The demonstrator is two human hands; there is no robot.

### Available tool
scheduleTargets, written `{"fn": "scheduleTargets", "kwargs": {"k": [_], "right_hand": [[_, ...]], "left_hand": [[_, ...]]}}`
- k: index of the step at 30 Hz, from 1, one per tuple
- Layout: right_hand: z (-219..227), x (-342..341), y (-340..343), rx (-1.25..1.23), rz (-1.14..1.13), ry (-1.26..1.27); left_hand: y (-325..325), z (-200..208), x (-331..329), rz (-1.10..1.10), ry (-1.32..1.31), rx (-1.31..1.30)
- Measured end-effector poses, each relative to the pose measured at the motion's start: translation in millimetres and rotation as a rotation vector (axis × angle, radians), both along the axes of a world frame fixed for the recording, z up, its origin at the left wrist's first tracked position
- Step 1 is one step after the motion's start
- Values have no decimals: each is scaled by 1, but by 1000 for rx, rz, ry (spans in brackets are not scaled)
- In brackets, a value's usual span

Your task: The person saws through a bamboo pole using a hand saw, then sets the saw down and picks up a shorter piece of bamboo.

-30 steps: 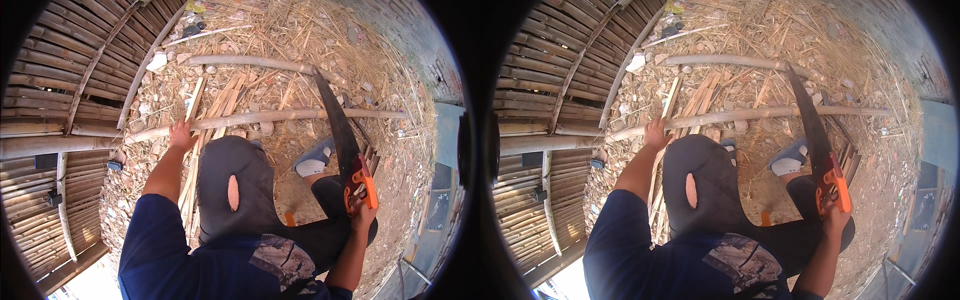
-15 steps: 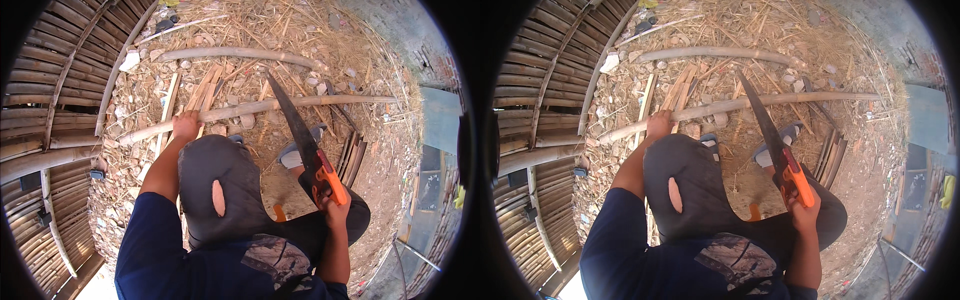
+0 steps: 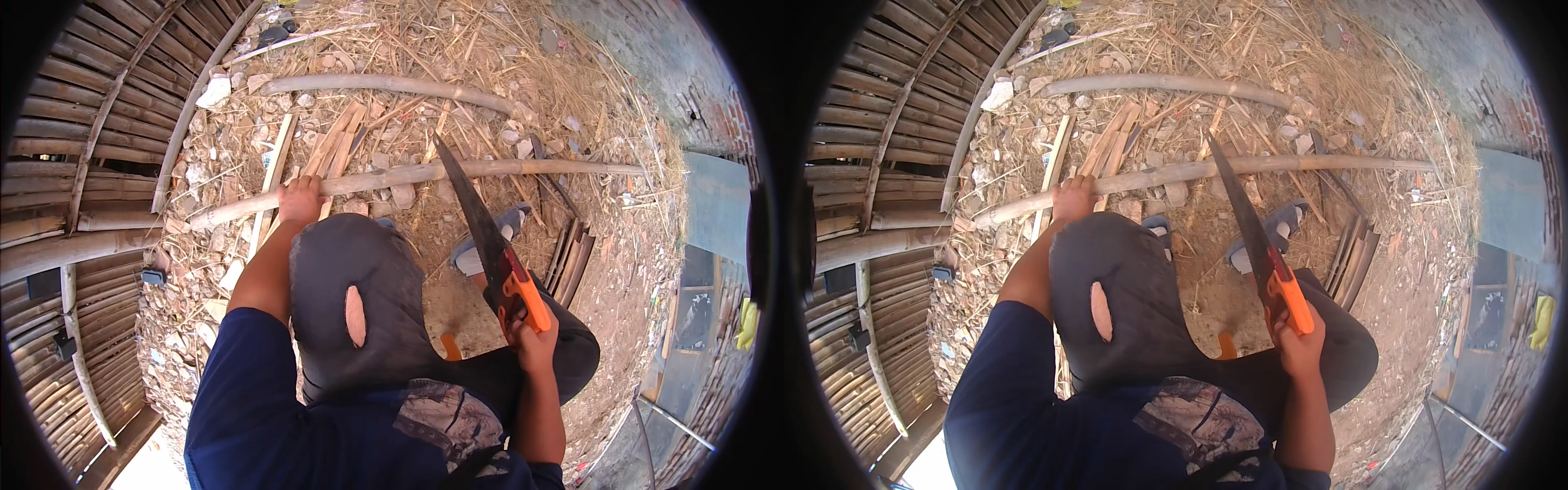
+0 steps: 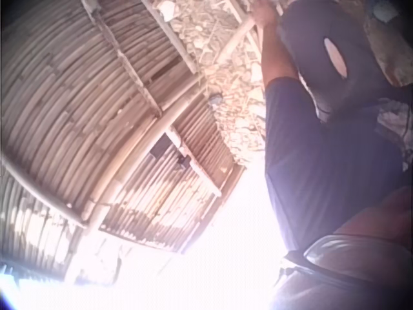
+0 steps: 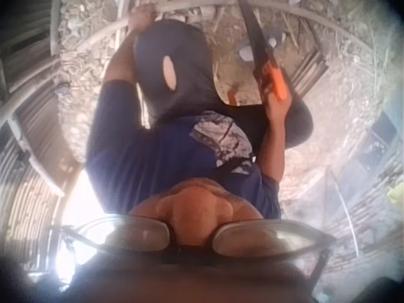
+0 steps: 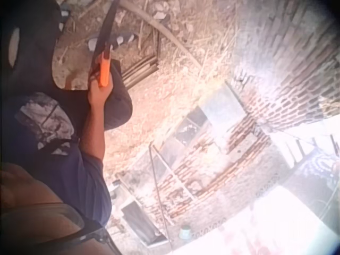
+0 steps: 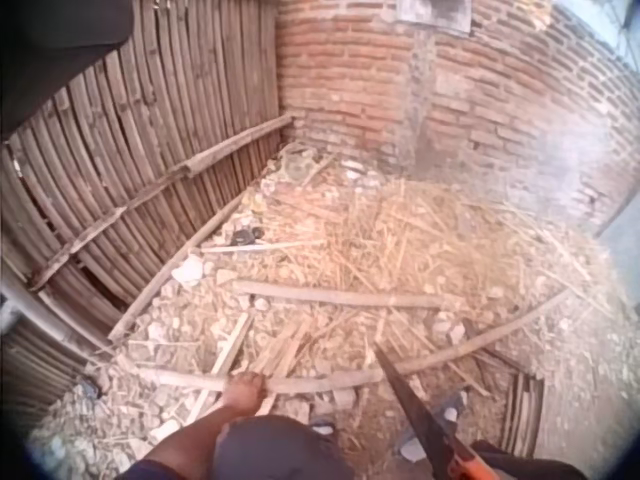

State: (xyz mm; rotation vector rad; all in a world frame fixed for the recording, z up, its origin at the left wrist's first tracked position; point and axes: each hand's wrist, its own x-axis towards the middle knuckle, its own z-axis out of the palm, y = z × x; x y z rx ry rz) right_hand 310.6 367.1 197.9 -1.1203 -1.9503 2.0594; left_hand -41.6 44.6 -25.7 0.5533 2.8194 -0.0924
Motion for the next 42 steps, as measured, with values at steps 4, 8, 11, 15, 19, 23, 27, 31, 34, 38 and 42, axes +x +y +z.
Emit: {"fn": "scheduleTargets", "kwargs": {"k": [4,8,11,15,19,23,27,31,34,38,42], "right_hand": [[6,1,-1,21,22,-30],[-1,5,-2,-20,44,-18],[-6,7,-7,-59,-21,4],[1,2,-17,-82,-17,-31],[11,-6,-31,1,40,-80],[14,-10,-41,-2,14,-79],[18,-17,-55,31,13,-96],[17,-17,-61,70,-62,-76],[16,-14,-59,121,-4,-81],[16,-11,-63,93,61,-49],[24,-18,-77,86,66,-49]], "left_hand": [[-20,1,3,7,5,16],[-29,1,1,30,-83,-20],[-16,13,4,-6,-73,32],[-13,2,3,-20,-149,126],[-10,-15,6,30,-212,169],[-4,-15,3,54,-222,167],[-5,-15,5,95,-234,203],[-12,-24,19,62,-117,273],[-26,-23,23,70,-84,259],[-42,-25,15,63,-133,323],[-36,-19,11,95,-182,299]]}}
